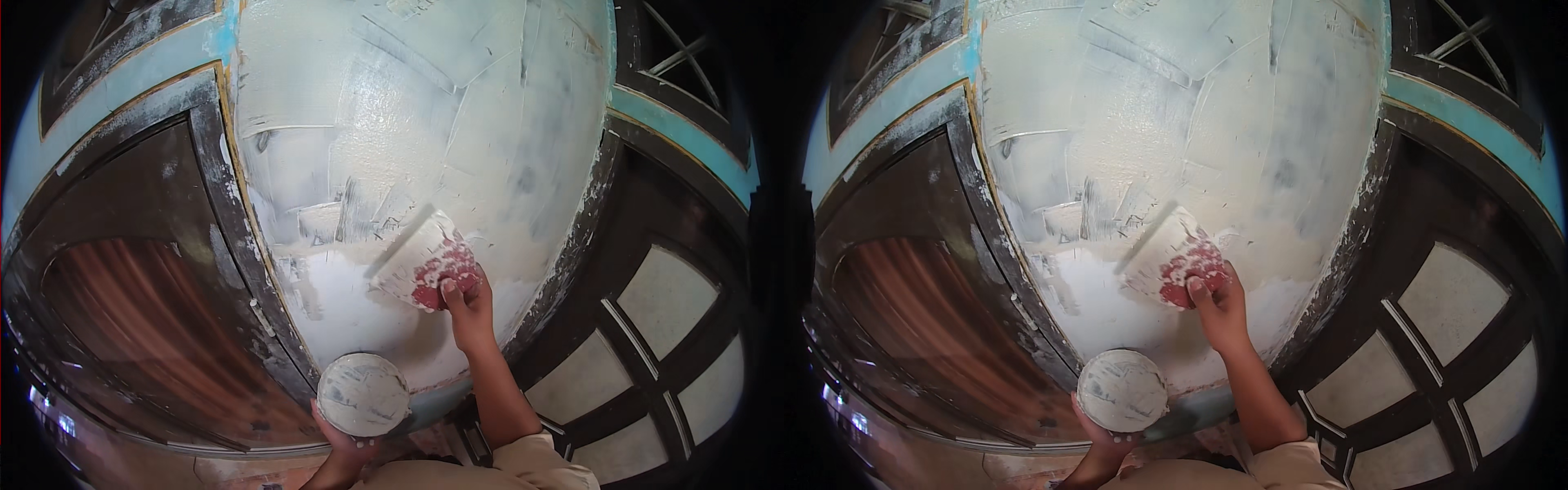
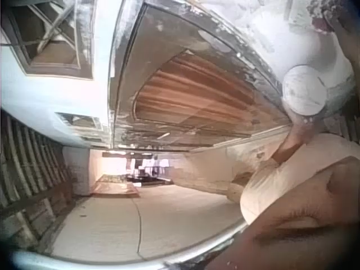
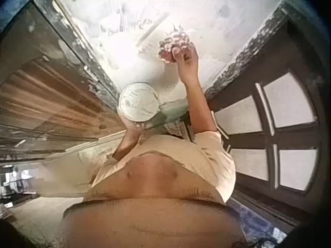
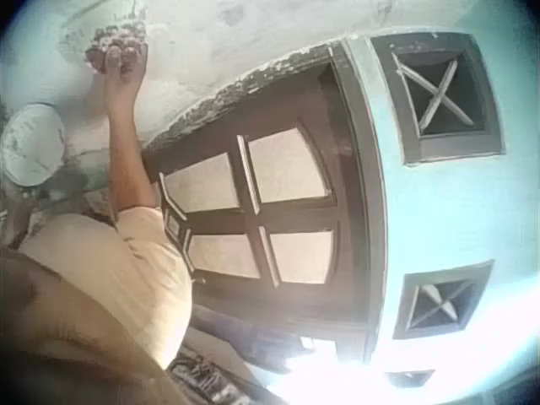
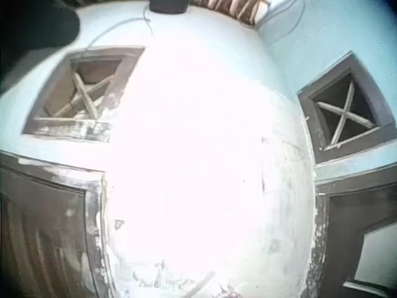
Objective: Applying plaster or filler compound to an interior wall using a hand spatula and a tub of material.
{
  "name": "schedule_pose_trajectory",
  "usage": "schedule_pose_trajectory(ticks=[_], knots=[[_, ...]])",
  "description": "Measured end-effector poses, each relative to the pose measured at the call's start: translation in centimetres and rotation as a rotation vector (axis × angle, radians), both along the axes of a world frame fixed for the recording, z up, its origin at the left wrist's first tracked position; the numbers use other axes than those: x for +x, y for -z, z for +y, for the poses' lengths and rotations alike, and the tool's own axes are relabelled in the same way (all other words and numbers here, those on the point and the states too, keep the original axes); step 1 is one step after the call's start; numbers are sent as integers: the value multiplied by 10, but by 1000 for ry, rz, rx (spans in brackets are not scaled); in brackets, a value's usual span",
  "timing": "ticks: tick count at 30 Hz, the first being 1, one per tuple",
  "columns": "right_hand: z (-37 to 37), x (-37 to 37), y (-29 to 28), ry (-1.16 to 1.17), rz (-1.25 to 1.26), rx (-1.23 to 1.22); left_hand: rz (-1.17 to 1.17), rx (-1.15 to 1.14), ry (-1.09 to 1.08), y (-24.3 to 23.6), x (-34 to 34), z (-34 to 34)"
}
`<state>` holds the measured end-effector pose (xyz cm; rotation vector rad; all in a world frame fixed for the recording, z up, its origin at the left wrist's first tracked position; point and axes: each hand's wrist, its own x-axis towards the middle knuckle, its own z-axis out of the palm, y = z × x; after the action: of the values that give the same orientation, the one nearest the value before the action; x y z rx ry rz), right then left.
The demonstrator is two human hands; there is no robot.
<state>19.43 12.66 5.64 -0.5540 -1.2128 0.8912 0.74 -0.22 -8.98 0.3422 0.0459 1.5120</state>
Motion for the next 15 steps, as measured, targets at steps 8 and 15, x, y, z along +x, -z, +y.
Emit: schedule_pose_trajectory(ticks=[8, 15], knots=[[17, -5, 19, -28, -22, -55, 352, 317, -331, -15, 11, -3], [14, -8, 15, -81, -26, 6, 284, -43, -263, -2, 6, 1]])
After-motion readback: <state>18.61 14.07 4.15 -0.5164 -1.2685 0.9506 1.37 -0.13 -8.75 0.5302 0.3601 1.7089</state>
